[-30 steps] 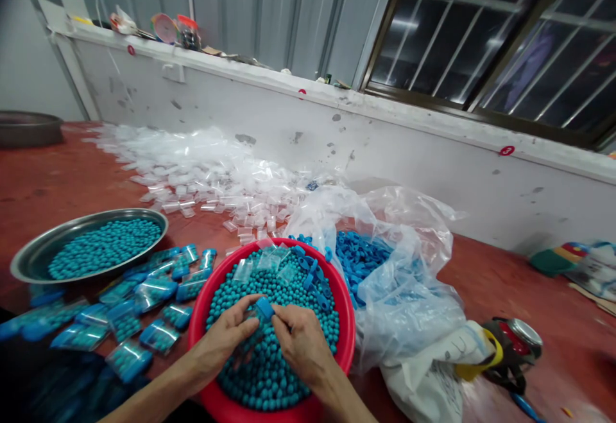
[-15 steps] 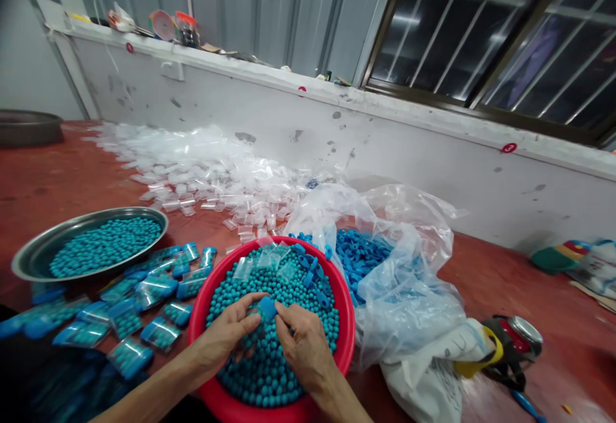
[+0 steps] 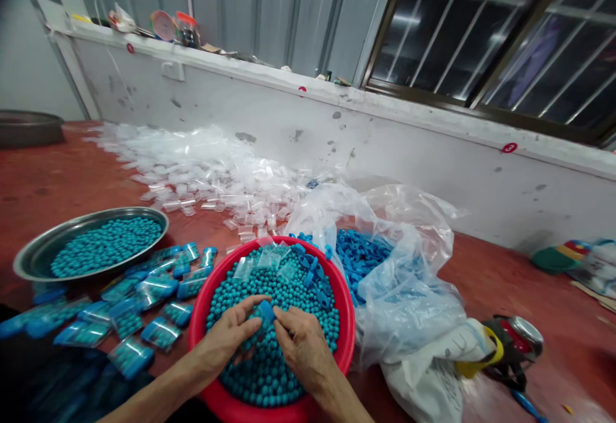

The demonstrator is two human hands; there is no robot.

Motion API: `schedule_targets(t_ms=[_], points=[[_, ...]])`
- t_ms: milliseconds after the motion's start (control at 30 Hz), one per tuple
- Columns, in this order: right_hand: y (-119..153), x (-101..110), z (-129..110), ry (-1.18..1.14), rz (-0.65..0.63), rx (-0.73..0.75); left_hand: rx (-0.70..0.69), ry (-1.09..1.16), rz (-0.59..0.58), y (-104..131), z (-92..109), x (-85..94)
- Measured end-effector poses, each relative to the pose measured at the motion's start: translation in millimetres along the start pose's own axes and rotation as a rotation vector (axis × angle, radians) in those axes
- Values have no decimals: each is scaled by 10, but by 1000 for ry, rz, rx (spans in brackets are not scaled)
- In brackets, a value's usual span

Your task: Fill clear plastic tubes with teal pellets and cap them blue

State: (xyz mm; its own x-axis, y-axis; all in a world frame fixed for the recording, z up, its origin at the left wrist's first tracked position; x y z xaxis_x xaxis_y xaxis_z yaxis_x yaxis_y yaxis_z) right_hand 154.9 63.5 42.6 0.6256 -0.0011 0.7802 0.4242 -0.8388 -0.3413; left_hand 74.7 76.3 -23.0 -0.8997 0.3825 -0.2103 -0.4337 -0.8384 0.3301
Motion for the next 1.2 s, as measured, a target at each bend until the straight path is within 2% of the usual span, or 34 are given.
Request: schedule_targets(t_ms=[133,300,400,500,600,667,733,800,900,967,1067,1133,1200], points=[[11,-68,-38,4,-64,80,15,43,51,29,41,-31],[108,-95,-37,5,28,60,19,36,55,12,3,-36],[119,-116,17,-211,-8,-23,30,-39,59,-2,-25,2],[75,-130,178,-550,-91,-192,5,-76,-12,8,15,-24],[31,-118,407,-802,-53,-385,-9,-85,-103,26,18,-84],[13,-121,494,-846,-9,-446,-10,-93,-117,29,-13,-101],[8,-106,491,-787,25,-445,-14,-93,-74,24,-41,-88],[2,-61,368,-624,22,-366,-24,-78,-7,23,-44,-71],[14,-91,60,-383,-90,-197,-63,-47,83,41,22,-58],[48,-182,-65,-301,-174,-147,-127,-32,115,65,123,-53],[80,-288,-82,-193,-212,-162,-213,-18,30,94,259,-124],[66,-296,-77,-106,-178,-163,-215,-27,-46,103,281,-185],[37,-271,-113,5,-128,-130,-216,-57,-42,108,286,-187]])
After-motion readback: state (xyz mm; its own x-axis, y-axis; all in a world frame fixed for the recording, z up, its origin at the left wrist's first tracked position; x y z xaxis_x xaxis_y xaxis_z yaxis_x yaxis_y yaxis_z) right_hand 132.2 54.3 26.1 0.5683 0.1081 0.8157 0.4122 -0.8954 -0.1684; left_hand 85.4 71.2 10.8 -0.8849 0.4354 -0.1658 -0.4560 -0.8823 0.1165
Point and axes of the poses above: each hand's wrist, its own y-axis away from the middle knuckle, its own x-axis out of the back of the hand, z = x × y, the point moved 10 cm from there along -y, towards the middle knuckle, and after that the axes turned 6 degrees about x, right-handed, at the moved point
